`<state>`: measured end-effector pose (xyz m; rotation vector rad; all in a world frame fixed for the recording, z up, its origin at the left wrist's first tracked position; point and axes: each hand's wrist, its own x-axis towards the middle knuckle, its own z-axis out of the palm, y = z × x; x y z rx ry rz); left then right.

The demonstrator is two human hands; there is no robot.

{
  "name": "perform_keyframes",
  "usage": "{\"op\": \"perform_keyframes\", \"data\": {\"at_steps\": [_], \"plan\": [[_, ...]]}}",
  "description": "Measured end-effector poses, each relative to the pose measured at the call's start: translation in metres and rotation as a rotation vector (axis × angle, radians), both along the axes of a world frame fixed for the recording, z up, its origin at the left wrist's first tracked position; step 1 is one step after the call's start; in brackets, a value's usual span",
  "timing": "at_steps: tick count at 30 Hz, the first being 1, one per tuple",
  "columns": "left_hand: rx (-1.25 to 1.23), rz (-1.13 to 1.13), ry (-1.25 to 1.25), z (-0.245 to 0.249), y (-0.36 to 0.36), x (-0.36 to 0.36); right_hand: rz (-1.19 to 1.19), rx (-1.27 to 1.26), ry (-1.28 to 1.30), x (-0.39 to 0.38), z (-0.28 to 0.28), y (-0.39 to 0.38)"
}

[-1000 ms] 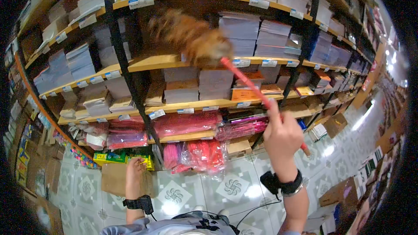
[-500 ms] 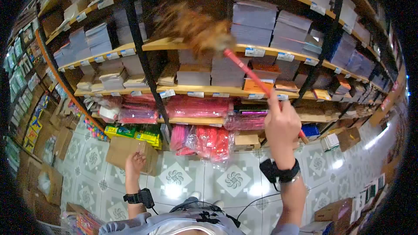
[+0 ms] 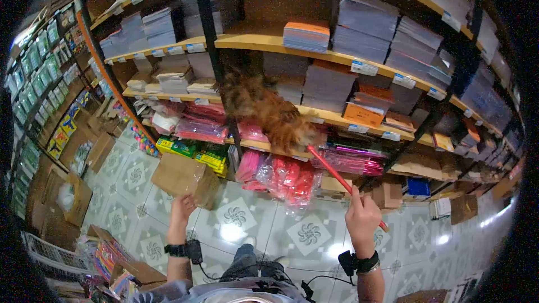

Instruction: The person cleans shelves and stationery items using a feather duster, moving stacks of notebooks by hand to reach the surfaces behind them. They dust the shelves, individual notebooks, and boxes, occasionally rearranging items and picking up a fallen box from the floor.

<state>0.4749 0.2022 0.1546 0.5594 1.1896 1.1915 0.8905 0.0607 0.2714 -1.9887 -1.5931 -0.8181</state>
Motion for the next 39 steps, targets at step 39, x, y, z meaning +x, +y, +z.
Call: {"op": "perform_keyframes", "data": {"at_steps": [39], "plan": [[-0.103, -0.615, -0.230, -0.014, 0.218, 0.127, -0.017, -0.394, 0.711, -0.195, -0.106, 0.178]]}}
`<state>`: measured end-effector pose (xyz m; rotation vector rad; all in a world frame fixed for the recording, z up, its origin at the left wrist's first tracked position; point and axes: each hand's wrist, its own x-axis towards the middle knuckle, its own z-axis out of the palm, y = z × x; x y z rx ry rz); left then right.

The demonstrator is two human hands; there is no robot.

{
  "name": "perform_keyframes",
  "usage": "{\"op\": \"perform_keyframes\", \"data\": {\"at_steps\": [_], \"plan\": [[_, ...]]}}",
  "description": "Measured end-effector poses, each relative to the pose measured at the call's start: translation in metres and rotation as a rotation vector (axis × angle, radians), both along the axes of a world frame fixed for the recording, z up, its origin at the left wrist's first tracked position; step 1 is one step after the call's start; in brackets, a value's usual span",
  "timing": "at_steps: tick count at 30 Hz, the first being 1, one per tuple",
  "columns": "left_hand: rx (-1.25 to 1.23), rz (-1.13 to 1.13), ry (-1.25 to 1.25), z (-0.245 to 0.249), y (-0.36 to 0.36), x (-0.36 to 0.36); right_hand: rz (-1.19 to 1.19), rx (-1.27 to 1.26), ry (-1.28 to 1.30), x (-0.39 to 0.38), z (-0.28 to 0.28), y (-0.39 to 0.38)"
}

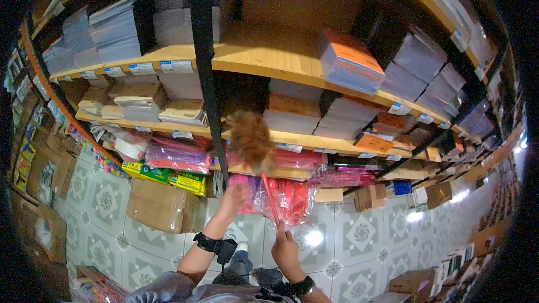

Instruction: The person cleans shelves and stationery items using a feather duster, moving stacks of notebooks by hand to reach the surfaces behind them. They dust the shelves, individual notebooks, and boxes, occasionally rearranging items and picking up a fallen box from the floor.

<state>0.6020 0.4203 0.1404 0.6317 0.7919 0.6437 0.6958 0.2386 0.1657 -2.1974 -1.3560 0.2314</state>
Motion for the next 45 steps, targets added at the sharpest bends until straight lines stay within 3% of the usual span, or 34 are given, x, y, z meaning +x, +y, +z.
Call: {"op": "perform_keyframes", "data": {"at_steps": [1, 3, 5, 6, 7, 9, 10, 12, 13, 15, 17, 19, 21, 24, 27, 30, 34, 36, 39, 41, 43, 45], "plan": [[-0.061, -0.032, -0.031, -0.005, -0.006, 0.005, -0.034, -0.088, 0.015, -0.003, 0.002, -0.016], [-0.148, -0.041, -0.072, -0.010, -0.025, 0.006, 0.048, 0.022, 0.140, 0.011, -0.004, -0.066], [-0.378, 0.033, -0.121, -0.030, -0.043, 0.007, -0.037, -0.141, 0.109, 0.017, 0.004, -0.119], [-0.593, 0.088, -0.066, -0.024, -0.052, 0.007, -0.068, -0.104, 0.109, 0.019, 0.003, -0.142], [-0.595, 0.069, -0.066, -0.031, -0.059, 0.005, -0.101, -0.069, 0.106, 0.021, 0.001, -0.163], [-1.031, -0.080, -0.386, -0.048, -0.072, -0.004, -0.136, -0.058, 0.113, 0.028, -0.001, -0.199], [-1.030, -0.093, -0.383, -0.047, -0.078, 0.001, -0.149, -0.045, 0.124, 0.031, 0.001, -0.207], [-0.778, -0.191, -0.326, -0.043, -0.095, 0.008, -0.248, -0.040, 0.211, 0.030, -0.001, -0.217], [-0.778, -0.200, -0.321, -0.037, -0.104, 0.014, -0.337, -0.037, 0.300, 0.029, -0.002, -0.221], [-0.598, -0.207, -0.318, -0.018, -0.121, 0.035, -0.302, 0.064, 0.335, 0.038, -0.026, -0.229], [-0.593, -0.217, -0.327, -0.004, -0.140, 0.054, -0.255, 0.328, 0.353, 0.044, -0.036, -0.216], [-0.514, -0.361, -0.357, 0.007, -0.162, 0.074, -0.283, 0.187, 0.377, 0.046, -0.019, -0.200], [-0.456, -0.368, -0.319, 0.016, -0.185, 0.096, -0.211, 0.259, 0.322, 0.058, -0.032, -0.194], [-0.427, -0.207, -0.236, 0.014, -0.216, 0.118, -0.162, 0.261, 0.257, 0.076, -0.025, -0.195], [-0.482, -0.157, -0.355, 0.002, -0.256, 0.139, -0.201, 0.228, 0.367, 0.086, -0.031, -0.232], [-0.394, -0.172, -0.319, -0.002, -0.296, 0.161, -0.241, 0.243, 0.373, 0.094, -0.034, -0.263], [-0.124, -0.129, -0.283, 0.023, -0.290, 0.167, -0.213, 0.272, 0.324, 0.112, -0.034, -0.252], [-0.090, 0.010, -0.245, 0.031, -0.264, 0.168, -0.093, 0.301, 0.378, 0.119, -0.013, -0.222], [-0.185, 0.007, -0.243, 0.018, -0.236, 0.174, -0.030, 0.307, 0.360, 0.127, -0.019, -0.195], [0.183, -0.119, 0.144, 0.013, -0.238, 0.185, -0.096, 0.312, 0.319, 0.135, -0.024, -0.205], [0.110, -0.242, 0.186, -0.005, -0.253, 0.192, -0.227, 0.250, 0.391, 0.144, -0.031, -0.227], [0.124, -0.677, 0.061, -0.017, -0.268, 0.202, -0.366, 0.087, 0.479, 0.163, -0.044, -0.267]]}}
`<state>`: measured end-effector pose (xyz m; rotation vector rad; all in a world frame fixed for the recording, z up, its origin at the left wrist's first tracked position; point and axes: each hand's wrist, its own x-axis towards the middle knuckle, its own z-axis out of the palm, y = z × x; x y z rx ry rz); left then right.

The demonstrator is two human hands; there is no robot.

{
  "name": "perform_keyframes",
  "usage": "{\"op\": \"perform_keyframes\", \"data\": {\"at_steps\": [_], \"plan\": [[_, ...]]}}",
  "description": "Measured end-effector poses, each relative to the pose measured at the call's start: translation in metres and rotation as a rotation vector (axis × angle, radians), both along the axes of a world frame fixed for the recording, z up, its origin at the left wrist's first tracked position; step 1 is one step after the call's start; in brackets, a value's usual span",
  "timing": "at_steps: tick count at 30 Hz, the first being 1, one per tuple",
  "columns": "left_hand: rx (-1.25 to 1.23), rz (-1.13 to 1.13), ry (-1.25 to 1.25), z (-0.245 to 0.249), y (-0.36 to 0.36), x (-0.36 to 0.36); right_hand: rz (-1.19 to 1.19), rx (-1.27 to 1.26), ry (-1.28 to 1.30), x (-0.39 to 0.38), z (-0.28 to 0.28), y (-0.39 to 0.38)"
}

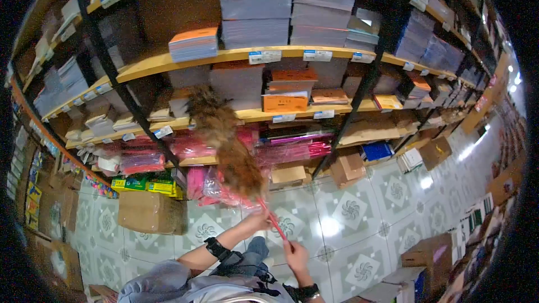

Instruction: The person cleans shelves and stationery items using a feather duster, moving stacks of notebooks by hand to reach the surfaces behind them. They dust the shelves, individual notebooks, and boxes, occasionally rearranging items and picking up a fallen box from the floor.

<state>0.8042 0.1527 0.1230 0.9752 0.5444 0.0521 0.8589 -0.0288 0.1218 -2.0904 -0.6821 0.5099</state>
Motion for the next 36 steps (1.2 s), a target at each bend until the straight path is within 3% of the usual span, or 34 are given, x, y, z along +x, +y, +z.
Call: {"op": "perform_keyframes", "data": {"at_steps": [3, 5, 6, 7, 8, 10, 12, 14, 18, 20, 29, 32, 34, 36], "plan": [[-0.087, 0.116, 0.044, 0.029, 0.002, 0.010, -0.248, -0.116, 0.069, 0.022, 0.008, -0.046], [0.655, 0.541, 0.180, -0.037, 0.048, 0.022, -0.383, -0.184, -0.011, 0.040, 0.004, -0.070], [0.436, 0.481, 0.093, -0.001, 0.076, 0.023, -0.382, -0.206, -0.120, 0.055, -0.015, -0.089], [0.615, 0.646, -0.011, -0.005, 0.106, 0.035, -0.404, -0.261, -0.189, 0.067, -0.014, -0.103], [0.968, 0.782, 0.057, 0.025, 0.126, 0.052, -0.426, -0.314, -0.257, 0.077, -0.012, -0.113], [1.203, 0.786, -0.171, 0.051, 0.168, 0.094, -0.533, -0.297, -0.241, 0.094, -0.012, -0.130], [1.799, 0.716, -0.183, 0.087, 0.191, 0.137, -0.584, -0.308, -0.222, 0.109, -0.012, -0.142], [2.191, 0.583, -0.218, 0.112, 0.215, 0.178, -0.607, -0.245, -0.173, 0.118, 0.005, -0.137], [2.287, 0.471, -0.215, 0.120, 0.250, 0.232, -0.639, -0.168, -0.257, 0.133, 0.012, -0.128], [1.899, -0.090, 0.364, 0.136, 0.254, 0.237, -0.666, -0.163, -0.237, 0.137, 0.018, -0.127], [2.203, 0.126, 0.168, 0.110, 0.265, 0.242, -0.581, -0.167, -0.217, 0.184, 0.020, -0.146], [2.261, 0.197, 0.224, 0.109, 0.261, 0.240, -0.596, -0.065, -0.038, 0.212, 0.027, -0.130], [2.575, 0.555, 0.121, 0.103, 0.264, 0.241, -0.507, 0.030, -0.189, 0.229, 0.031, -0.103], [2.598, 0.433, 0.217, 0.101, 0.261, 0.235, -0.423, -0.005, -0.353, 0.241, 0.037, -0.077]]}}
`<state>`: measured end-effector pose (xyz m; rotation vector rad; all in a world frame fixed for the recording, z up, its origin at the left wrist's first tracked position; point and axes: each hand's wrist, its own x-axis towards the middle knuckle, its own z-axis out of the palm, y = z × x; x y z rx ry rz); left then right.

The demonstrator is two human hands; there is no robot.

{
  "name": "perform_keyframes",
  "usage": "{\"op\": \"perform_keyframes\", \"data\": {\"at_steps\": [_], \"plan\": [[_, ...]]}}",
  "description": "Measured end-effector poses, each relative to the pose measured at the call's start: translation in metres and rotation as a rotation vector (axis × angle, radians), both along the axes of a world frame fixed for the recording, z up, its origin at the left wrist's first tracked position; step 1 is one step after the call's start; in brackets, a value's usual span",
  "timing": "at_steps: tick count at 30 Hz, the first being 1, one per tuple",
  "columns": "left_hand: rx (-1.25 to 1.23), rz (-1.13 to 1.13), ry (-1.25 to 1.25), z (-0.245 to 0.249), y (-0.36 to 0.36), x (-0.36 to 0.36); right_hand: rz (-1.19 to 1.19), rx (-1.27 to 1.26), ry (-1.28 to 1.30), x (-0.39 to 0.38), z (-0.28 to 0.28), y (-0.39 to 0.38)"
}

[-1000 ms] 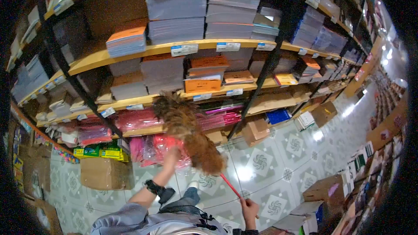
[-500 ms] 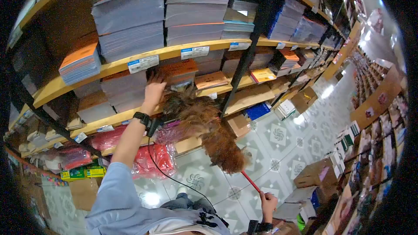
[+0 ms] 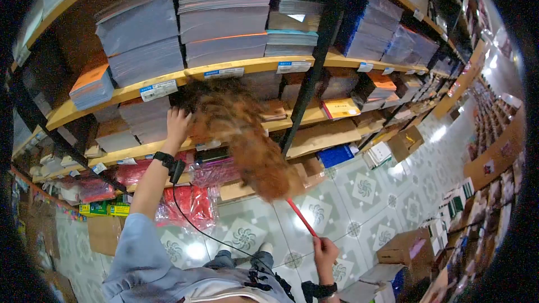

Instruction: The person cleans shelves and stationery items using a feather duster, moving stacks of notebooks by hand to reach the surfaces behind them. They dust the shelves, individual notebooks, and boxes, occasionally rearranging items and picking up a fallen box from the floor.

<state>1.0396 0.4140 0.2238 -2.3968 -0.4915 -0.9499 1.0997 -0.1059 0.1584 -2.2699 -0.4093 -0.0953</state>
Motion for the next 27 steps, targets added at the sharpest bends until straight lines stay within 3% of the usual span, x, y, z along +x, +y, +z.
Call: {"op": "perform_keyframes", "data": {"at_steps": [2, 5, 10, 14, 20, 25, 27], "plan": [[-0.019, -0.042, 0.057, 0.002, -0.006, -0.002, 0.181, -0.045, -0.230, 0.004, 0.037, 0.029], [0.071, 0.019, 0.052, -0.013, 0.001, 0.003, 0.140, -0.132, -0.357, 0.030, 0.039, 0.020], [0.012, 0.110, 0.050, -0.003, -0.030, 0.013, 0.009, -0.139, -0.468, 0.060, 0.038, -0.029], [-0.083, 0.182, -0.004, -0.003, -0.049, 0.018, 0.113, -0.114, -0.351, 0.056, 0.016, -0.042], [-0.115, 0.227, -0.086, -0.007, -0.059, 0.029, -0.149, -0.202, -0.002, 0.050, 0.001, -0.078], [-0.116, 0.243, -0.144, -0.015, -0.056, 0.031, -0.053, -0.052, 0.015, 0.040, -0.018, -0.070], [-0.111, 0.228, -0.167, -0.013, -0.057, 0.030, -0.080, -0.101, 0.038, 0.041, -0.025, -0.077]]}}
